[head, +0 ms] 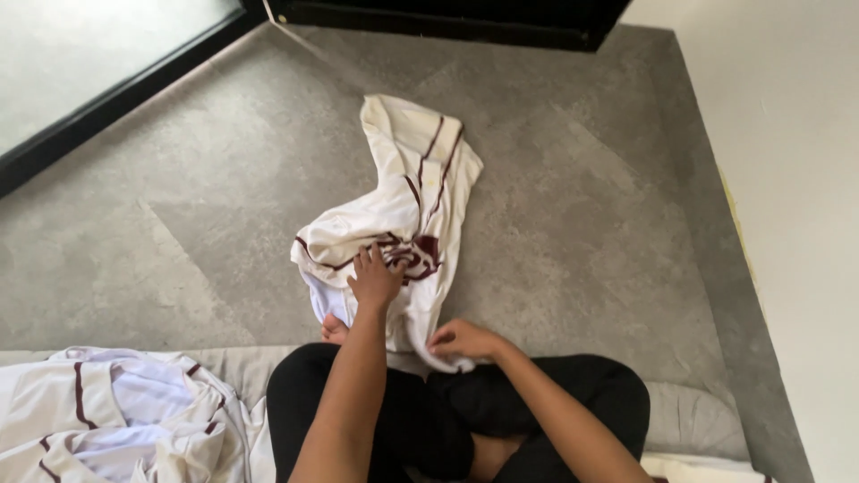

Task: Folding a baseball jersey into a neat rectangle on a floor mat.

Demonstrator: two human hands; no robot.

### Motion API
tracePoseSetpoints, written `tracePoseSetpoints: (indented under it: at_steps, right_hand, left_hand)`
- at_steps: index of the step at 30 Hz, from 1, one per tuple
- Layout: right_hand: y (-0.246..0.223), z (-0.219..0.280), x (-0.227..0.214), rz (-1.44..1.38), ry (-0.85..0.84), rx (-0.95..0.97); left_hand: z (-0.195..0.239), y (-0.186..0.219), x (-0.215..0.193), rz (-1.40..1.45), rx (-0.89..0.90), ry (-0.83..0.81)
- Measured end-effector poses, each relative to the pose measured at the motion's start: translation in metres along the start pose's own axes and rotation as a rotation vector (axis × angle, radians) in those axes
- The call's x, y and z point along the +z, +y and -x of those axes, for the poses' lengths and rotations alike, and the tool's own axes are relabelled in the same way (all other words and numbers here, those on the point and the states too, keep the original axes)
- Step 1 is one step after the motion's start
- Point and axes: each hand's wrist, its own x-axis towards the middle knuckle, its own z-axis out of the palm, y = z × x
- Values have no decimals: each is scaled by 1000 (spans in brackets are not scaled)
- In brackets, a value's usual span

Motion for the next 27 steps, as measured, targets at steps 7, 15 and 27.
tracePoseSetpoints:
  at_steps: [7, 15, 27]
  right_hand:
    - [-54, -26, -63, 190, 447, 93]
    - [-77, -59, -116, 912, 525, 270]
    - [16, -70, -123, 1379, 745, 210]
  left_hand:
    - [14, 10, -7, -104, 76, -7]
    - [-7, 10, 18, -160, 102, -116]
    - [-10, 11, 17, -115, 148, -104]
